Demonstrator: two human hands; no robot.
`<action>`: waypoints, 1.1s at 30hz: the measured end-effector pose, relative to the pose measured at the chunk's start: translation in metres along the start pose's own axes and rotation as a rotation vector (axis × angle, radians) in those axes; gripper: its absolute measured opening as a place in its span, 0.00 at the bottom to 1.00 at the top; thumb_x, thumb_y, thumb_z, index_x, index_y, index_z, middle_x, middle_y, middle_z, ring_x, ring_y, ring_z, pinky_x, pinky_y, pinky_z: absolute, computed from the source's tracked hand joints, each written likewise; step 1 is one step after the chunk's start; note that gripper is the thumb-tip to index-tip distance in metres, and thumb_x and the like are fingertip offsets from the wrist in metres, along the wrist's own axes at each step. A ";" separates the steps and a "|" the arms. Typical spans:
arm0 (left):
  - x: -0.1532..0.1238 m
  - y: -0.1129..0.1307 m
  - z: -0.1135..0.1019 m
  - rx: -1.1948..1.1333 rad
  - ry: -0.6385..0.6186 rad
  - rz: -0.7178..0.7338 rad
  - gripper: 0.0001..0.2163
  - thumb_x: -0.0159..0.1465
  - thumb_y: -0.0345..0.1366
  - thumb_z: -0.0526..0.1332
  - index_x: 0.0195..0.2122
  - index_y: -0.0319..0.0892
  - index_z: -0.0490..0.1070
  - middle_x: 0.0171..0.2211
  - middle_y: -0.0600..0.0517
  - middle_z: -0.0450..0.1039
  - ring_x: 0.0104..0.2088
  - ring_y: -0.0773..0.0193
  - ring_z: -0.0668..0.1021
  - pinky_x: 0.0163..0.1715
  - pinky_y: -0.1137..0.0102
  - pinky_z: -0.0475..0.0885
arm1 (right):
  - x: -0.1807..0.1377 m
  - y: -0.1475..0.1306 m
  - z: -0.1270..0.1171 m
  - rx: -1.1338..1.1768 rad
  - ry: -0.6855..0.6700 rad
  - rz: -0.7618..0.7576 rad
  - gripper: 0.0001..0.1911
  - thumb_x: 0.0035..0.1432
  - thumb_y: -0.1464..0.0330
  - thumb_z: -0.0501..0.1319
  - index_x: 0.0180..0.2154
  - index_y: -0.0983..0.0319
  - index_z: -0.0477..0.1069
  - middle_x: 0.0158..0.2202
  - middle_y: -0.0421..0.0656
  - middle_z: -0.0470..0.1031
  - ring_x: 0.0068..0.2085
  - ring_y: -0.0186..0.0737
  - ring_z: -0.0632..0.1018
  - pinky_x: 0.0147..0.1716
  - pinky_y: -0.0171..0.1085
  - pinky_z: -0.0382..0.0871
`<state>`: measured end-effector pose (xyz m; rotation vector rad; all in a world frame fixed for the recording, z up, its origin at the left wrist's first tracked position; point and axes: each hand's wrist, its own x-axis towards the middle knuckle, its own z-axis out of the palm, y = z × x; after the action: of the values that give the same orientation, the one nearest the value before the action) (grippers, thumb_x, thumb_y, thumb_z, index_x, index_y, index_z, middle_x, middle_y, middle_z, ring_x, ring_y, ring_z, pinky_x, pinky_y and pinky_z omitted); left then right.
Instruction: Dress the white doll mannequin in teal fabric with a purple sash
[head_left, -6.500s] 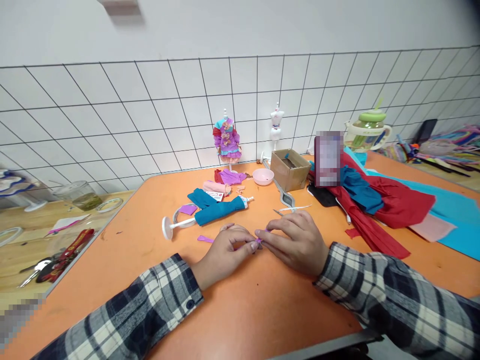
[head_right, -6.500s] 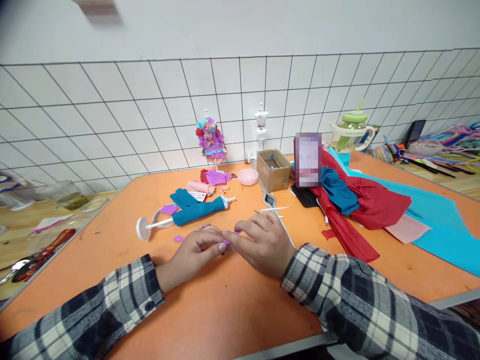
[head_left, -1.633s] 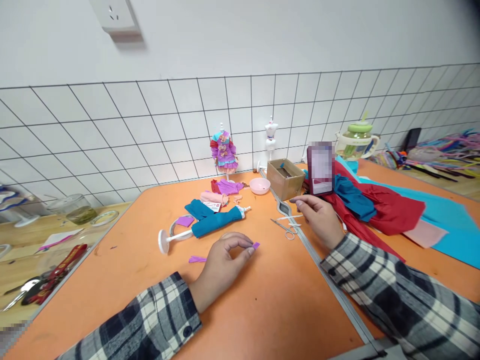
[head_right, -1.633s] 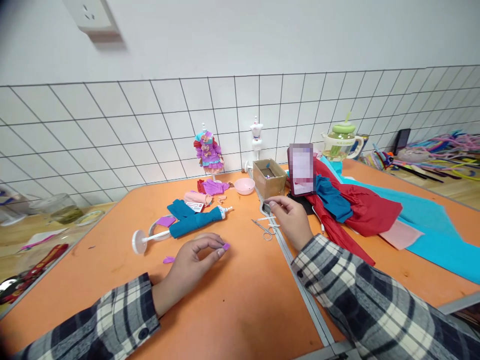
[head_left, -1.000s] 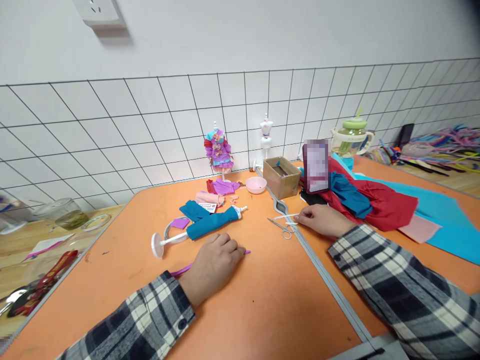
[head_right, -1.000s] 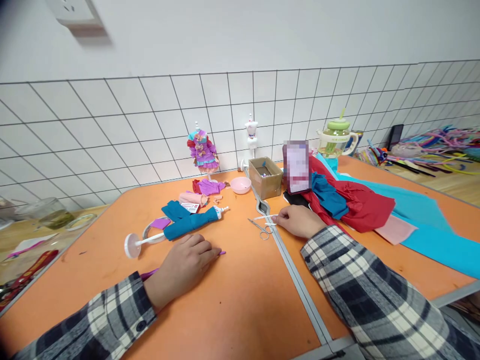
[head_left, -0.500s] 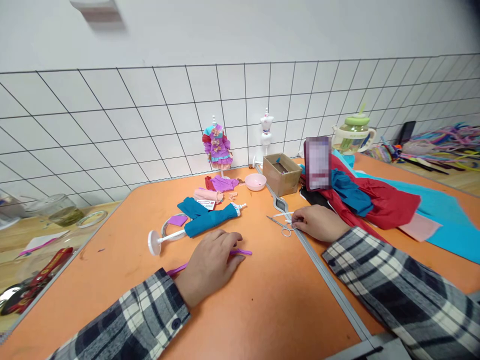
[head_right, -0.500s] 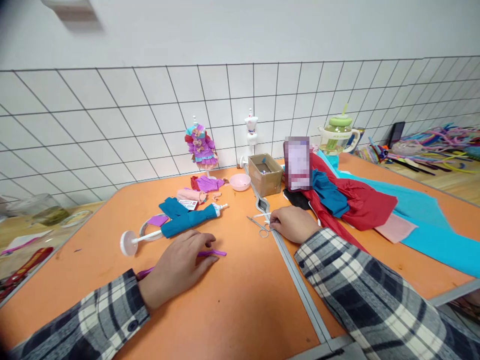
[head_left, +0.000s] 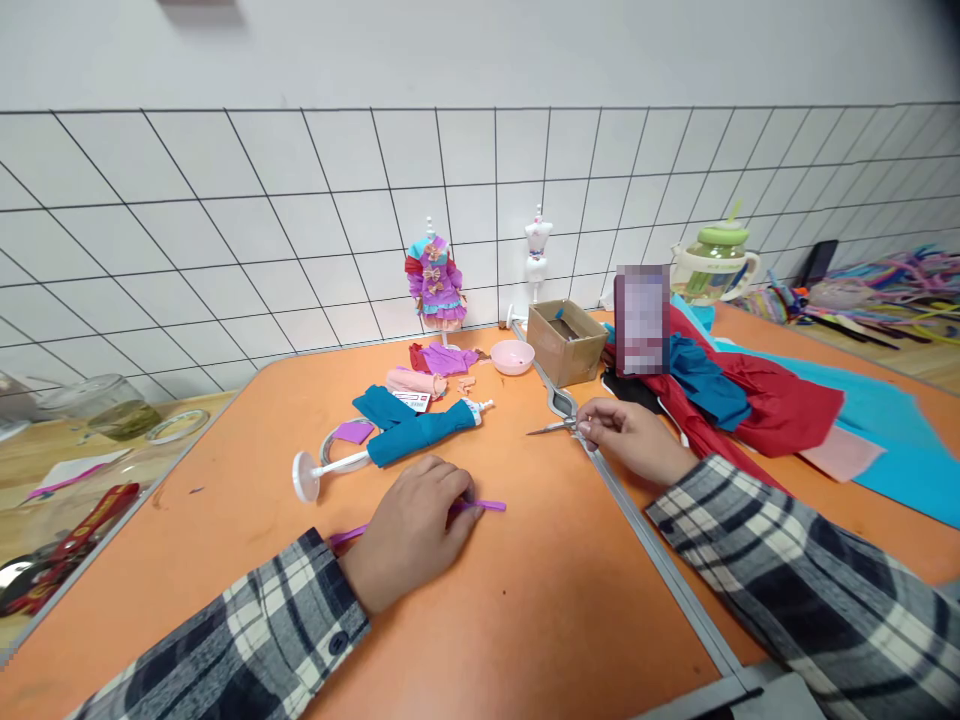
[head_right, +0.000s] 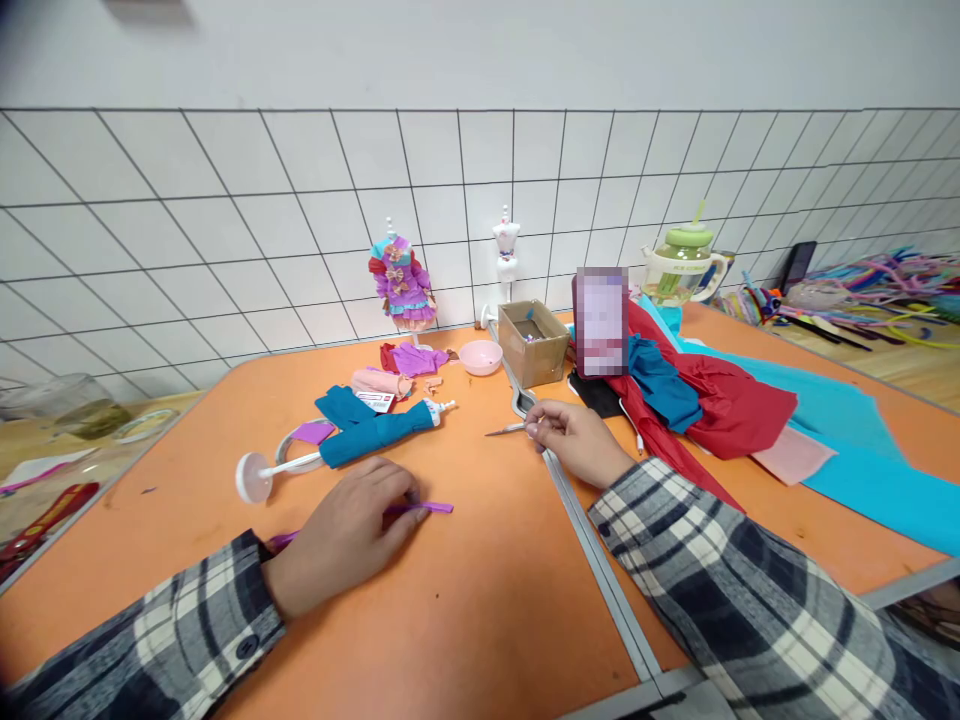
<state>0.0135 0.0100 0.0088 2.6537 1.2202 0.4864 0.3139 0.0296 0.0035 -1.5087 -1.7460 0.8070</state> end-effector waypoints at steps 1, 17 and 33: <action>0.000 0.000 0.000 -0.002 -0.003 0.026 0.04 0.64 0.34 0.59 0.32 0.43 0.70 0.33 0.50 0.74 0.38 0.58 0.74 0.38 0.63 0.67 | 0.001 0.002 0.000 0.132 -0.030 0.028 0.13 0.57 0.57 0.58 0.34 0.61 0.69 0.24 0.39 0.72 0.27 0.36 0.74 0.28 0.34 0.63; 0.004 0.003 0.013 -0.135 0.002 -0.045 0.05 0.59 0.28 0.62 0.33 0.44 0.68 0.29 0.54 0.73 0.33 0.61 0.73 0.34 0.67 0.65 | -0.026 -0.019 0.054 0.153 -0.158 -0.393 0.45 0.64 0.68 0.52 0.69 0.53 0.21 0.62 0.47 0.66 0.57 0.43 0.71 0.58 0.50 0.59; 0.005 0.000 0.017 -0.089 -0.022 0.069 0.05 0.63 0.27 0.59 0.34 0.44 0.72 0.31 0.54 0.75 0.34 0.62 0.74 0.38 0.66 0.65 | -0.019 -0.030 0.064 0.010 -0.293 -0.226 0.36 0.61 0.70 0.52 0.69 0.64 0.44 0.23 0.33 0.71 0.27 0.35 0.72 0.34 0.35 0.64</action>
<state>0.0224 0.0135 -0.0063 2.6258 1.0770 0.5085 0.2465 0.0052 -0.0104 -1.2036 -2.0774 0.9532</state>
